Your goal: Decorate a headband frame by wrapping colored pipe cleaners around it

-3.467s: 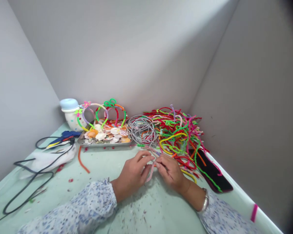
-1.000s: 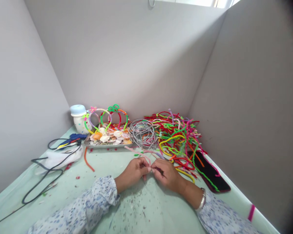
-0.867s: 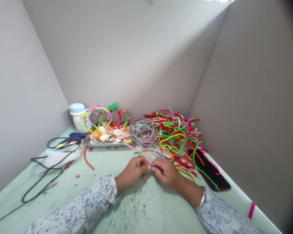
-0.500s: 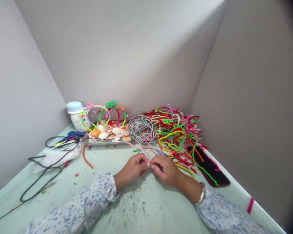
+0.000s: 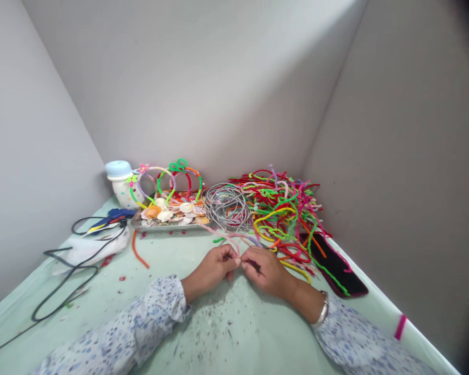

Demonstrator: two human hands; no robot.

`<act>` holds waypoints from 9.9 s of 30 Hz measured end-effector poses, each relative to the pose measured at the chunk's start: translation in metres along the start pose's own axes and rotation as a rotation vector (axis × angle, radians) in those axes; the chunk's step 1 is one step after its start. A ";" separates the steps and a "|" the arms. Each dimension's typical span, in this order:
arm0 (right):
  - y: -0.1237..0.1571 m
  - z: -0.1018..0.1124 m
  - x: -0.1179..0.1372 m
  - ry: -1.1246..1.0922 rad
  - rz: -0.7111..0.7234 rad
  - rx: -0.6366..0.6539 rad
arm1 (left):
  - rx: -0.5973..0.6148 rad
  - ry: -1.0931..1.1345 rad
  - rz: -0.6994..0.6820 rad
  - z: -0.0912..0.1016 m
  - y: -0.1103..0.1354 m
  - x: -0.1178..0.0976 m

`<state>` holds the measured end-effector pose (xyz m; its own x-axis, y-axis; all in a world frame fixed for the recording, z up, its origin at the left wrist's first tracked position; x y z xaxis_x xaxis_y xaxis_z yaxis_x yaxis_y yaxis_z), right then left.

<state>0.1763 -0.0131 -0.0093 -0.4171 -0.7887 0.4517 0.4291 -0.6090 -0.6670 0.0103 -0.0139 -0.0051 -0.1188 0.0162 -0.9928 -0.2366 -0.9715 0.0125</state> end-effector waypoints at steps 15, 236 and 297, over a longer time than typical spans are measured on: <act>0.000 -0.001 0.001 0.001 0.001 0.006 | 0.002 -0.042 -0.018 -0.002 0.001 -0.003; -0.006 0.004 0.003 -0.018 -0.083 -0.091 | -0.261 -0.627 -0.760 0.005 0.010 -0.010; -0.002 0.003 0.000 0.127 0.011 0.072 | 0.006 -0.664 -0.348 0.002 0.005 0.001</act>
<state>0.1775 -0.0118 -0.0064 -0.5082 -0.7812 0.3626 0.4888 -0.6083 -0.6254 0.0071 -0.0185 -0.0057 -0.5927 0.4638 -0.6585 -0.3723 -0.8828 -0.2866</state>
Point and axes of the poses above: each hand's wrist, its own y-axis away from the middle knuckle, its own z-axis out of the back of the hand, x = y × z, the point moved 2 cm from there along -y, towards the middle knuckle, and after that the axes turned 10 degrees about -x, right-handed, at the moved point
